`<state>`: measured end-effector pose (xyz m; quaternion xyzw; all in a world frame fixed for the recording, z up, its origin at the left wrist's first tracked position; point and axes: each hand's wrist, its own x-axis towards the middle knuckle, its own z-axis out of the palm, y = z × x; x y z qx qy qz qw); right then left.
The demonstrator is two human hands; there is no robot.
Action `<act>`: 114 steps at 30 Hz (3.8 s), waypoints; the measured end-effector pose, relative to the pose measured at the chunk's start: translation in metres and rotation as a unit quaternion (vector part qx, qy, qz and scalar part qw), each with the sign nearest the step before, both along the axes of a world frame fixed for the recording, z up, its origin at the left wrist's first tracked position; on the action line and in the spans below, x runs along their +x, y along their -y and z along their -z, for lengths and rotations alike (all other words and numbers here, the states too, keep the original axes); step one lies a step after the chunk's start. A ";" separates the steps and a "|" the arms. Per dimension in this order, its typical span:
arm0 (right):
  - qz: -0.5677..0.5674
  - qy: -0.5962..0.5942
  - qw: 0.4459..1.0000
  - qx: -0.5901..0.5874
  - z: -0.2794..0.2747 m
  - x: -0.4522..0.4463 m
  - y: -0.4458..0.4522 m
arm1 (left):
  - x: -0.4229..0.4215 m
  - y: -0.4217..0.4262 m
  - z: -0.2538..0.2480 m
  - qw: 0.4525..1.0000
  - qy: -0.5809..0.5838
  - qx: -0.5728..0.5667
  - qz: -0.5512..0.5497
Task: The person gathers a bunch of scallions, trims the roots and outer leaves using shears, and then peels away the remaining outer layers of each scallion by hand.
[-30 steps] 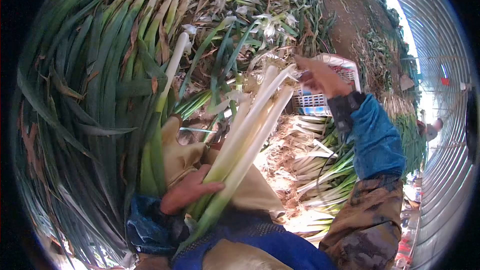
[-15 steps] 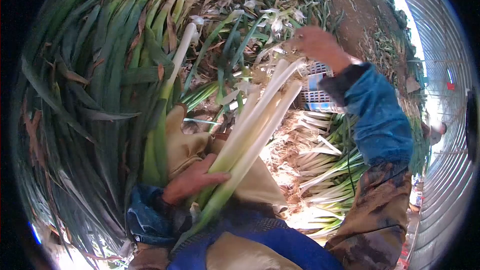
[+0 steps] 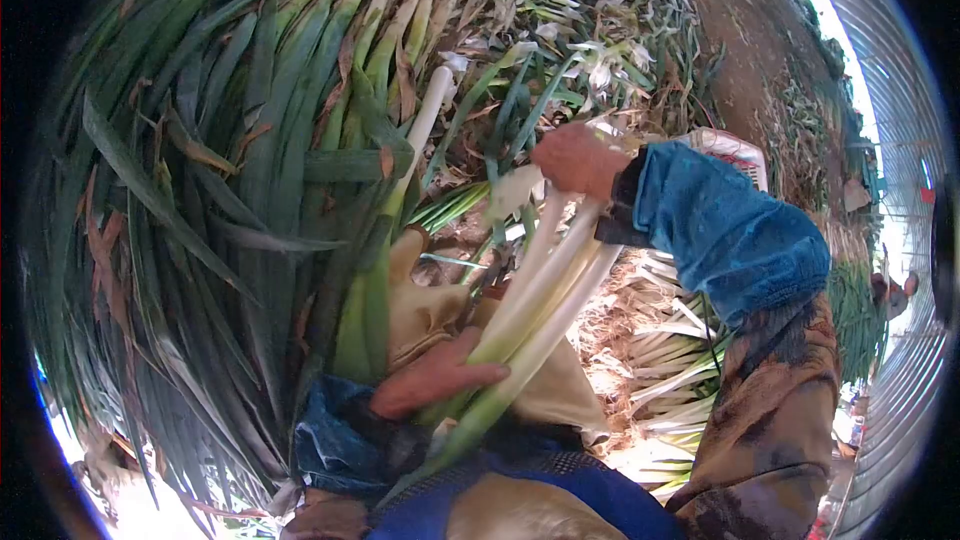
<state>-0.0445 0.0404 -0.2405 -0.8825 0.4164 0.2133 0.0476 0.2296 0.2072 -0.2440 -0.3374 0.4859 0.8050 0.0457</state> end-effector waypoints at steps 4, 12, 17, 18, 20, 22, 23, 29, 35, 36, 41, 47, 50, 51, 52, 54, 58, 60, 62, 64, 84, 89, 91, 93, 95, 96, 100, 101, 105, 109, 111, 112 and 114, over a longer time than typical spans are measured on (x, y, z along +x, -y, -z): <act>-0.019 0.078 0.967 -0.240 -0.005 -0.096 0.099 | 0.002 0.003 -0.001 0.997 -0.021 -0.058 -0.040; -0.071 0.113 0.971 -0.199 -0.006 0.030 0.096 | -0.001 0.005 -0.008 0.991 -0.100 -0.064 -0.059; -0.064 0.128 0.954 -0.265 0.071 0.103 0.072 | 0.001 0.008 -0.028 0.966 -0.101 -0.164 -0.173; -0.076 0.133 0.946 -0.287 0.071 0.103 0.072 | 0.001 0.007 -0.033 0.961 -0.095 -0.165 -0.198; -0.139 0.103 0.954 -0.246 0.057 0.093 0.072 | 0.006 0.001 -0.026 0.949 -0.078 -0.161 -0.260; -0.183 0.104 0.958 -0.193 0.043 0.072 0.077 | 0.013 -0.001 -0.024 0.907 -0.067 -0.255 -0.330; -0.181 0.129 0.954 -0.202 0.028 0.064 0.072 | 0.015 0.001 -0.025 0.861 -0.065 -0.348 -0.366; -0.148 0.147 0.950 -0.232 -0.076 0.014 0.034 | 0.002 0.017 -0.051 0.724 0.093 -0.592 -0.341; -0.145 0.177 0.907 -0.354 -0.096 -0.001 0.008 | -0.007 0.024 -0.044 0.788 0.174 -0.545 -0.229; -0.142 0.168 0.903 -0.368 -0.096 -0.003 0.008 | -0.006 0.027 -0.043 0.804 0.161 -0.528 -0.222; 0.187 0.360 0.817 -0.409 -0.081 -0.004 0.016 | -0.003 0.025 -0.039 0.791 0.131 -0.559 -0.214; 0.257 0.419 0.813 -0.311 -0.050 -0.066 0.067 | -0.003 0.028 -0.049 0.814 0.114 -0.534 -0.198; 0.238 0.320 0.868 -0.297 -0.043 -0.071 0.090 | -0.004 0.024 -0.043 0.807 0.128 -0.544 -0.191; 0.244 0.296 0.872 -0.305 -0.043 -0.073 0.096 | -0.004 0.025 -0.040 0.804 0.125 -0.548 -0.195; 0.251 0.274 0.875 -0.311 -0.045 -0.073 0.101 | -0.001 0.026 -0.038 0.801 0.124 -0.552 -0.197; 0.255 0.243 0.883 -0.309 -0.048 -0.070 0.112 | -0.001 0.024 -0.035 0.800 0.137 -0.545 -0.212; 0.283 0.062 0.869 -0.401 -0.049 -0.148 0.172 | 0.011 0.022 -0.051 0.823 0.078 -0.526 -0.200; 0.150 0.057 0.969 -0.186 -0.122 -0.220 0.185 | 0.014 0.019 -0.051 0.849 0.160 -0.471 -0.181; 0.190 0.001 0.957 -0.218 -0.138 -0.226 0.185 | 0.005 0.014 -0.054 0.891 0.200 -0.356 -0.196; 0.254 0.064 0.948 -0.179 -0.139 -0.219 0.167 | 0.000 0.017 -0.060 0.864 0.185 -0.429 -0.190; 0.345 0.276 0.868 -0.226 -0.004 -0.150 -0.044 | -0.009 -0.008 -0.054 0.894 0.160 -0.396 -0.132; 0.469 0.170 0.834 -0.234 -0.015 -0.206 -0.046 | -0.024 -0.011 -0.072 0.907 0.159 -0.354 -0.163; 0.375 0.306 0.867 -0.120 0.031 -0.201 -0.082 | -0.023 -0.009 -0.065 0.920 0.136 -0.326 -0.167; 0.312 0.446 0.837 0.049 0.071 -0.179 -0.121 | -0.022 -0.007 -0.061 0.926 0.124 -0.311 -0.174; 0.409 0.583 0.674 0.200 0.097 -0.119 -0.165 | -0.023 -0.006 -0.059 0.928 0.120 -0.308 -0.175; 0.437 0.620 0.619 0.204 0.111 -0.101 -0.170 | -0.025 -0.005 -0.059 0.929 0.112 -0.301 -0.183; 0.471 0.667 0.577 0.032 0.154 -0.063 -0.147 | -0.024 -0.007 -0.054 0.922 0.118 -0.315 -0.193; 0.476 0.676 0.563 -0.013 0.147 -0.051 -0.139 | -0.021 -0.007 -0.051 0.917 0.125 -0.329 -0.189; 0.468 0.670 0.572 -0.073 0.099 -0.127 -0.087 | -0.015 -0.003 -0.050 0.913 0.144 -0.348 -0.156; 0.366 0.133 0.851 -0.353 0.058 -0.274 -0.015 | -0.015 -0.001 -0.056 0.902 0.156 -0.377 -0.139; 0.438 0.279 0.838 -0.166 0.021 -0.290 0.000 | -0.013 -0.006 -0.053 0.899 0.170 -0.379 -0.138; 0.481 0.336 0.806 -0.080 -0.005 -0.291 0.006 | -0.012 -0.004 -0.051 0.906 0.171 -0.362 -0.140; 0.352 0.090 0.921 -0.140 -0.024 -0.267 0.010 | -0.013 0.001 -0.054 0.916 0.161 -0.337 -0.146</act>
